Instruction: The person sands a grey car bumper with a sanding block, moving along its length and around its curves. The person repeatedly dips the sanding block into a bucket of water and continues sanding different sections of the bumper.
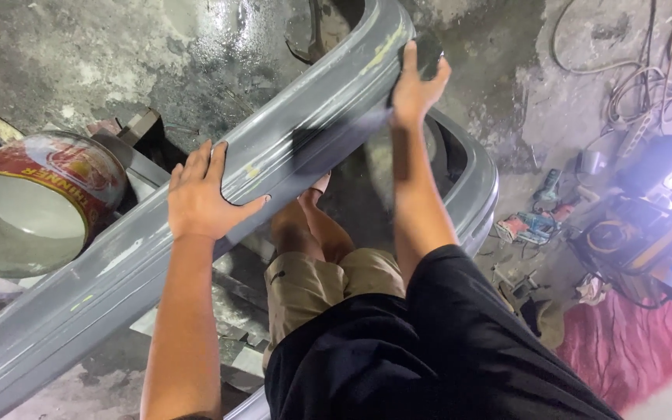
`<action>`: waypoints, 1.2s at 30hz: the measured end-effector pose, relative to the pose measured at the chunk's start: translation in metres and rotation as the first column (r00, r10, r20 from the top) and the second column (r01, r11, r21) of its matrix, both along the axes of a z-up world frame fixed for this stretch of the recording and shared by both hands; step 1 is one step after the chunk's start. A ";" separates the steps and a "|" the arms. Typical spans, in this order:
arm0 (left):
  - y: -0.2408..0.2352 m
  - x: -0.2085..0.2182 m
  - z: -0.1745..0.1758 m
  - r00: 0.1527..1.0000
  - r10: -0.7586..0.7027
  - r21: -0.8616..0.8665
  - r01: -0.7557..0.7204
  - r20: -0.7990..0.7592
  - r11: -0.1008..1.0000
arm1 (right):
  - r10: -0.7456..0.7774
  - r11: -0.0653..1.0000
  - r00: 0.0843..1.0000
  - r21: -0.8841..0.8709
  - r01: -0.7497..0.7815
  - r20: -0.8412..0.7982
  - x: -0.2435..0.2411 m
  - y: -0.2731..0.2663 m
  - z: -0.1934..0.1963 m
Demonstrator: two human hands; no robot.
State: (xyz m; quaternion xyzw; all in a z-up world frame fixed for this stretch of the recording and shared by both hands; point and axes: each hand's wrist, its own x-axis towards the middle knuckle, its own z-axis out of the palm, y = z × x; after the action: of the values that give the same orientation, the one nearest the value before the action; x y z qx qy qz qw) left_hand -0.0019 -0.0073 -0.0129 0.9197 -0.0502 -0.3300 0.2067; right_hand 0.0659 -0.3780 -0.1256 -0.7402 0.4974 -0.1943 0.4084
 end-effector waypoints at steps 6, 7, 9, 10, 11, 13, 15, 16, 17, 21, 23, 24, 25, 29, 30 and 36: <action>-0.001 0.001 0.002 0.998 -0.058 0.002 0.058 0.008 0.998 | 0.246 0.849 0.969 -0.479 -0.224 -0.016 -0.051 0.057 0.026; -0.003 0.003 0.003 0.999 -0.031 0.005 0.031 0.012 1.000 | 0.268 0.875 0.954 -0.380 -0.300 -0.136 -0.057 0.078 0.049; -0.003 -0.001 0.007 1.000 -0.015 0.008 0.015 0.000 1.000 | 0.289 0.896 0.920 -0.264 -0.358 -0.264 -0.075 0.103 0.072; -0.003 0.000 0.008 1.000 -0.012 -0.005 0.012 0.016 1.000 | 0.344 0.795 0.899 -0.424 -0.433 -0.273 -0.079 0.105 0.072; -0.003 0.001 0.009 0.999 -0.008 -0.019 0.009 0.032 1.000 | 0.392 0.663 0.872 -0.568 -0.488 -0.292 -0.083 0.106 0.072; -0.003 0.002 0.007 1.000 -0.008 0.001 0.008 0.009 1.000 | 0.503 0.719 0.823 -0.401 -0.567 -0.262 -0.093 0.117 0.040; -0.003 -0.002 0.007 1.000 -0.007 0.016 0.007 -0.015 1.000 | 0.600 0.738 0.772 -0.226 -0.636 -0.211 -0.102 0.127 0.038; -0.003 -0.001 0.006 1.000 -0.010 0.004 0.010 0.002 1.000 | 0.633 0.728 0.734 -0.133 -0.673 -0.248 -0.098 0.133 0.047; -0.002 -0.001 0.005 1.000 -0.012 -0.006 0.012 0.019 1.000 | 0.666 0.712 0.691 -0.037 -0.701 -0.281 -0.094 0.139 0.056; -0.003 0.002 0.003 1.000 -0.003 0.033 0.003 -0.005 0.999 | 0.647 0.633 0.676 -0.246 -0.734 -0.352 -0.066 0.077 0.014; -0.001 0.000 0.000 0.991 -0.124 0.058 0.121 0.050 0.991 | 0.566 0.640 0.716 -0.329 -0.694 -0.409 -0.016 0.002 -0.032; 0.001 -0.001 0.001 0.992 -0.123 0.061 0.121 0.040 0.991 | 0.569 0.641 0.711 -0.320 -0.698 -0.413 0.004 -0.002 0.007; 0.001 -0.002 0.002 0.990 -0.138 0.072 0.135 0.036 0.988 | 0.550 0.834 0.796 0.122 -0.538 -0.254 0.026 -0.006 0.046; 0.000 -0.001 0.000 0.984 -0.136 0.049 0.131 0.112 0.990 | 0.585 0.804 0.794 -0.005 -0.594 -0.167 -0.007 -0.002 0.011; 0.000 -0.001 -0.001 0.985 -0.131 0.052 0.126 0.112 0.991 | 0.589 0.802 0.791 -0.002 -0.598 -0.165 -0.038 0.027 0.018; -0.013 0.011 0.010 1.000 0.010 0.018 -0.010 0.018 1.000 | 0.803 0.308 0.445 -0.362 -0.880 -0.397 -0.071 0.024 -0.013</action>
State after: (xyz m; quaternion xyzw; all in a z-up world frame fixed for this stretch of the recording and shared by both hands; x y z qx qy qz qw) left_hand 0.0096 -0.0203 -0.0032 0.9247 -0.0442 -0.3214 0.1994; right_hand -0.0056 -0.3538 -0.1382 -0.9805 -0.0095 -0.0255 0.1947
